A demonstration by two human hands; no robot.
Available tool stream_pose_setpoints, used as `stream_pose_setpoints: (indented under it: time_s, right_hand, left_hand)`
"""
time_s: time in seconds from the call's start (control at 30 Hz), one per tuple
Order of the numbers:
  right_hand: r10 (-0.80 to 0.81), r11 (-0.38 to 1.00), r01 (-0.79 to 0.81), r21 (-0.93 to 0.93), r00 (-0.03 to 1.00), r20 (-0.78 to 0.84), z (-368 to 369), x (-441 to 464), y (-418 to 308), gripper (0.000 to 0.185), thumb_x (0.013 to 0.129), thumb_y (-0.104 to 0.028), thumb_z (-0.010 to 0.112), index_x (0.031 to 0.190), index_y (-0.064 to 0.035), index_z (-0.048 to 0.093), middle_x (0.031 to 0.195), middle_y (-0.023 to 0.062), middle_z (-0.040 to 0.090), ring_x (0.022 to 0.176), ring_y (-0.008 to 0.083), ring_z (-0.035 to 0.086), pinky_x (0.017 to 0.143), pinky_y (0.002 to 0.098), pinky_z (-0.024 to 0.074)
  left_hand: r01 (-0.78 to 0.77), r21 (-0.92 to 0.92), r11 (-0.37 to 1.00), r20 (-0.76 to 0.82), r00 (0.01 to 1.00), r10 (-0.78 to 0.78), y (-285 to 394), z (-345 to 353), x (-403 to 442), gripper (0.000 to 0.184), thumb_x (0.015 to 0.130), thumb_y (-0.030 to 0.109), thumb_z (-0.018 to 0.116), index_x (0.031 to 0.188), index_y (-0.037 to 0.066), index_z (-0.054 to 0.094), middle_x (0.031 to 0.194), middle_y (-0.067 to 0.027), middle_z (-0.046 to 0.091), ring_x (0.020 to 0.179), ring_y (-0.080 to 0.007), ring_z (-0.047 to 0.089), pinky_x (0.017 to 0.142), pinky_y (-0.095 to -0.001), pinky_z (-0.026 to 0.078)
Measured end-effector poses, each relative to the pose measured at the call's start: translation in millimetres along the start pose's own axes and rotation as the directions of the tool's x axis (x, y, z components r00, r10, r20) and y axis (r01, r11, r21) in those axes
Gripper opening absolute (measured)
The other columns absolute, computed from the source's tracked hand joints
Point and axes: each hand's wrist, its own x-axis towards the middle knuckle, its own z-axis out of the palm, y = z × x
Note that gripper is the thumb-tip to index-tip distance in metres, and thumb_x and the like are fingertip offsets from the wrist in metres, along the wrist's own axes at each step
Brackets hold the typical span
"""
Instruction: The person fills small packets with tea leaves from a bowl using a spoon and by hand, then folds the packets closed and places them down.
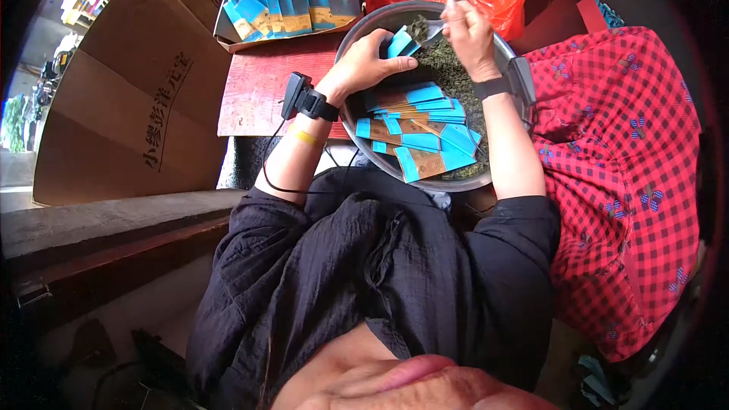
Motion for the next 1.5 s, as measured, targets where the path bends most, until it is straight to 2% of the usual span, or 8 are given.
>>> stream_pose_setpoints:
  time_s: [0.07,0.27,0.33,0.43,0.7,1.0,1.4,1.5]
  right_hand:
    - [-0.313,0.897,0.301,-0.325,0.950,0.018,7,-7,-20,0.024,0.091,-0.028,0.060,0.078,-0.0086,0.062,0.064,0.0112,0.062,0.062,0.0284,0.064,0.056,0.0372,0.0489]
    - [-0.644,0.692,0.623,-0.363,0.761,0.079,9,-5,-35,0.014,0.088,-0.020,0.064,0.078,-0.0106,0.058,0.062,0.0091,0.060,0.061,0.0287,0.063,0.056,0.0377,0.0488]
    - [-0.602,0.733,0.580,-0.356,0.797,0.060,1,-3,-27,0.018,0.090,-0.023,0.061,0.079,-0.0101,0.058,0.063,0.0105,0.060,0.061,0.0305,0.063,0.054,0.0393,0.0488]
    - [-0.237,0.870,0.202,-0.449,0.971,-0.022,-7,0,-10,0.029,0.095,-0.035,0.052,0.086,-0.0090,0.062,0.072,0.0127,0.065,0.070,0.0331,0.065,0.060,0.0402,0.0499]
    - [0.171,0.874,-0.026,-0.485,0.951,0.258,18,-14,37,0.036,0.094,-0.041,0.047,0.090,-0.0082,0.062,0.085,0.0189,0.067,0.084,0.0402,0.064,0.072,0.0499,0.0489]
    - [0.467,0.875,-0.483,-0.010,0.841,0.274,13,-1,31,0.039,0.097,-0.035,0.049,0.088,0.0006,0.062,0.071,0.0078,0.064,0.059,0.0124,0.061,0.057,0.0260,0.0504]
    - [0.032,0.998,-0.027,-0.064,0.997,0.068,6,-3,-7,0.032,0.098,-0.031,0.050,0.086,-0.0042,0.064,0.069,0.0009,0.063,0.060,0.0081,0.059,0.056,0.0240,0.0480]
    - [-0.302,0.904,0.333,-0.270,0.941,0.149,18,-13,-29,0.025,0.094,-0.032,0.054,0.083,-0.0107,0.062,0.069,0.0115,0.063,0.068,0.0310,0.064,0.060,0.0394,0.0503]
  left_hand:
    - [0.000,-0.012,1.000,0.012,1.000,0.000,0,0,1,0.059,0.075,0.042,0.078,0.109,-0.003,0.059,0.086,-0.0085,0.064,0.080,-0.0145,0.059,0.070,-0.0301,0.048]
    - [0.014,-0.029,0.999,0.060,0.998,-0.012,-4,-1,3,0.068,0.073,0.046,0.078,0.114,-0.005,0.057,0.105,-0.0207,0.065,0.100,-0.0270,0.063,0.086,-0.0358,0.048]
    - [-0.055,-0.020,0.998,-0.013,0.998,0.055,-5,1,1,0.058,0.075,0.041,0.079,0.106,-0.003,0.059,0.083,-0.0074,0.061,0.074,-0.0140,0.059,0.064,-0.0278,0.048]
    - [-0.001,-0.037,0.999,0.008,1.000,0.001,-5,1,1,0.058,0.075,0.042,0.079,0.107,-0.003,0.059,0.081,-0.0074,0.062,0.073,-0.0134,0.058,0.063,-0.0279,0.048]
    - [-0.031,-0.027,0.999,-0.004,1.000,0.031,-3,0,1,0.063,0.073,0.043,0.079,0.110,-0.003,0.059,0.084,-0.0102,0.063,0.075,-0.0152,0.060,0.065,-0.0296,0.048]
    - [-0.019,0.018,1.000,-0.002,1.000,0.019,-1,-1,0,0.067,0.073,0.045,0.078,0.112,-0.005,0.058,0.095,-0.0152,0.065,0.089,-0.0201,0.062,0.078,-0.0326,0.049]
    - [-0.033,0.022,0.999,0.022,0.999,0.033,-5,1,2,0.061,0.075,0.042,0.078,0.110,-0.005,0.059,0.091,-0.0134,0.064,0.085,-0.0180,0.061,0.075,-0.0319,0.049]
    - [0.031,0.008,0.999,0.077,0.997,-0.031,6,-5,1,0.063,0.074,0.044,0.078,0.110,-0.005,0.058,0.095,-0.0169,0.064,0.089,-0.0228,0.063,0.078,-0.0338,0.049]
